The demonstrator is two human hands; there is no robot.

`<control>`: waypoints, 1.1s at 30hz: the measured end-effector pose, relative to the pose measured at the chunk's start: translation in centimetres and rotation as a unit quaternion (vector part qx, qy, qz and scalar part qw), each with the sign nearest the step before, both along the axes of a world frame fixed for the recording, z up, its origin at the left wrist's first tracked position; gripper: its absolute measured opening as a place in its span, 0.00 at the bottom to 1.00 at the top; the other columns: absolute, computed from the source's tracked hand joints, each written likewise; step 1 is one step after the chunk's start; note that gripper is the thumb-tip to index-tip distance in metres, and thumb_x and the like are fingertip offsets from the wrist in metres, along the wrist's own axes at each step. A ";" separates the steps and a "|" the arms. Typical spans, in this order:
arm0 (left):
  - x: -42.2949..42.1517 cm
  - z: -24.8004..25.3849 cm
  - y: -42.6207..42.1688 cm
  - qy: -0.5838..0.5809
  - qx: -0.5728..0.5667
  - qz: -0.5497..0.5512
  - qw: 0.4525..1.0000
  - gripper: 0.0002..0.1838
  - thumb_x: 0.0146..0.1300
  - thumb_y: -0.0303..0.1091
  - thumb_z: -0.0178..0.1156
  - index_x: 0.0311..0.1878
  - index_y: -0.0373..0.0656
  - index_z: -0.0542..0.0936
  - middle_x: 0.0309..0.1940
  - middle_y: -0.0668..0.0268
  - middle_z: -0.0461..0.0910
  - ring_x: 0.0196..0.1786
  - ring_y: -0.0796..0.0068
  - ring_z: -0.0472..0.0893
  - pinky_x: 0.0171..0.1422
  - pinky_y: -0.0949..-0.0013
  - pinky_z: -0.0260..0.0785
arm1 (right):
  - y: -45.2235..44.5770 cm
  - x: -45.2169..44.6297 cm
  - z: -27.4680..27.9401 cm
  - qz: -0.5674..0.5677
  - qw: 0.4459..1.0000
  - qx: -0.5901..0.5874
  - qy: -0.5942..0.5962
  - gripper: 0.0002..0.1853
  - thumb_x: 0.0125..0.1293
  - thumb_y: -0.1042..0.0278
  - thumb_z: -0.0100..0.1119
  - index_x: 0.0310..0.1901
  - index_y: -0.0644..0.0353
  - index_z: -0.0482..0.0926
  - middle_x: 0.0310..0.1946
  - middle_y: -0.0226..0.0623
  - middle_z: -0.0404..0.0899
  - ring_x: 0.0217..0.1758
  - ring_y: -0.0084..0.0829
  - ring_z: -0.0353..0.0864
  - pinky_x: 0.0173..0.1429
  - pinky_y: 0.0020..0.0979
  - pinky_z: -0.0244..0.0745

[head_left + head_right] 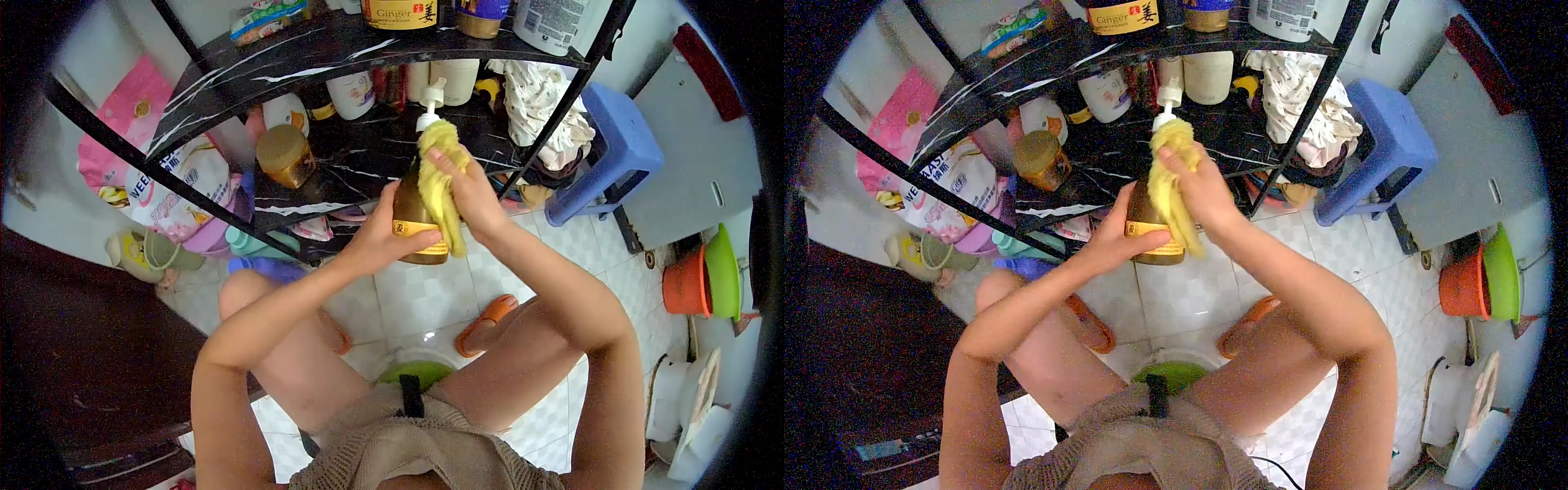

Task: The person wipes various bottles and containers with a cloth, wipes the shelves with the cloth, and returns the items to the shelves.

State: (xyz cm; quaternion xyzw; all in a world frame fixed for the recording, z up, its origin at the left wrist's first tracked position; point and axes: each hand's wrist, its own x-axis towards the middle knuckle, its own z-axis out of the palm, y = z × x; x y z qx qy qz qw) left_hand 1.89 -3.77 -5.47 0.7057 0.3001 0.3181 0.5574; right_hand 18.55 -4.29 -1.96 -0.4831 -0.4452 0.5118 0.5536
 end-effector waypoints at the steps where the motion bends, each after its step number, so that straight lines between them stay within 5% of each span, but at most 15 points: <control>1: 0.0 0.5 -0.2 0.002 0.002 -0.001 1.000 0.44 0.52 0.45 0.68 0.63 0.35 0.54 0.54 0.56 0.67 0.57 0.69 0.69 0.61 0.66 0.62 | 0.1 0.5 0.4 0.025 0.996 -0.069 0.058 0.23 0.64 0.54 0.56 0.54 0.60 0.68 0.43 0.33 0.74 0.45 0.26 0.75 0.52 0.28 0.69; 3: 0.0 1.4 -0.6 -0.080 -0.142 -0.035 0.986 0.41 0.54 0.44 0.66 0.63 0.36 0.55 0.54 0.58 0.67 0.57 0.71 0.69 0.61 0.68 0.62 | 0.4 0.8 -0.2 0.027 0.995 -0.082 0.045 0.21 0.66 0.52 0.52 0.52 0.59 0.69 0.42 0.34 0.76 0.43 0.29 0.77 0.51 0.31 0.72; 5: 0.1 1.0 -0.7 -0.090 -0.142 -0.034 0.985 0.40 0.56 0.43 0.65 0.64 0.36 0.54 0.54 0.60 0.68 0.56 0.72 0.69 0.61 0.69 0.62 | 0.6 0.6 -1.1 0.006 0.955 -0.149 0.258 0.22 0.66 0.48 0.51 0.50 0.59 0.70 0.38 0.33 0.76 0.38 0.28 0.77 0.46 0.31 0.73; 10: 0.8 1.0 -0.7 0.009 0.053 0.104 0.993 0.45 0.53 0.44 0.67 0.65 0.35 0.51 0.54 0.52 0.67 0.57 0.63 0.70 0.62 0.64 0.62 | -0.5 -0.5 -1.7 0.035 0.947 -0.183 0.261 0.24 0.70 0.46 0.39 0.56 0.56 0.67 0.50 0.35 0.74 0.53 0.32 0.73 0.59 0.34 0.67; 14: 1.2 0.3 -0.4 0.039 0.143 0.161 0.976 0.49 0.49 0.45 0.69 0.65 0.35 0.50 0.57 0.46 0.64 0.60 0.54 0.68 0.64 0.60 0.60 | -0.7 -0.5 -1.2 0.031 0.956 -0.172 0.236 0.24 0.70 0.46 0.41 0.56 0.56 0.67 0.51 0.34 0.73 0.53 0.32 0.73 0.60 0.34 0.66; 18: 1.4 0.4 -0.1 0.090 0.205 0.218 0.950 0.47 0.48 0.38 0.70 0.65 0.36 0.51 0.55 0.52 0.66 0.57 0.61 0.70 0.63 0.63 0.61 | -0.7 -1.1 -1.5 0.005 0.954 -0.200 0.225 0.22 0.71 0.49 0.37 0.58 0.55 0.66 0.52 0.34 0.72 0.54 0.32 0.73 0.60 0.36 0.66; 20: 1.3 0.0 0.7 0.091 0.248 0.262 0.928 0.47 0.48 0.36 0.70 0.66 0.36 0.51 0.56 0.50 0.66 0.57 0.60 0.69 0.63 0.62 0.60 | -0.9 -1.5 -1.9 0.019 0.960 -0.241 0.142 0.21 0.73 0.58 0.27 0.60 0.56 0.62 0.56 0.37 0.69 0.57 0.34 0.71 0.62 0.39 0.67; 23: 1.2 -0.3 1.5 0.076 0.273 0.287 0.915 0.47 0.48 0.35 0.70 0.66 0.36 0.51 0.55 0.51 0.66 0.57 0.60 0.70 0.63 0.63 0.61 | -1.1 -1.9 -2.4 0.032 0.945 -0.262 0.193 0.21 0.73 0.56 0.27 0.61 0.54 0.62 0.56 0.37 0.69 0.58 0.35 0.71 0.61 0.42 0.69; 25: 1.3 -0.9 1.7 0.043 0.254 0.269 0.928 0.45 0.51 0.33 0.68 0.65 0.36 0.51 0.55 0.54 0.67 0.55 0.64 0.71 0.61 0.65 0.63 | -0.8 -1.7 -2.8 0.042 0.943 -0.255 0.211 0.22 0.73 0.53 0.26 0.60 0.53 0.62 0.57 0.37 0.69 0.58 0.37 0.71 0.60 0.44 0.70; 27: 1.7 -1.2 1.6 -0.111 0.058 0.213 0.969 0.44 0.50 0.33 0.69 0.65 0.36 0.51 0.55 0.53 0.66 0.58 0.63 0.69 0.63 0.64 0.61 | -0.1 -1.2 -3.7 0.124 0.908 -0.246 0.316 0.23 0.73 0.51 0.25 0.60 0.52 0.63 0.57 0.38 0.69 0.59 0.38 0.71 0.61 0.45 0.69; 33: 1.4 -1.6 2.5 -0.109 0.069 0.152 0.980 0.44 0.51 0.34 0.69 0.65 0.36 0.52 0.54 0.55 0.67 0.56 0.66 0.71 0.61 0.66 0.63 | -1.0 -1.4 -2.8 0.067 0.899 -0.294 0.317 0.24 0.72 0.51 0.27 0.58 0.57 0.65 0.54 0.39 0.71 0.55 0.39 0.74 0.58 0.45 0.71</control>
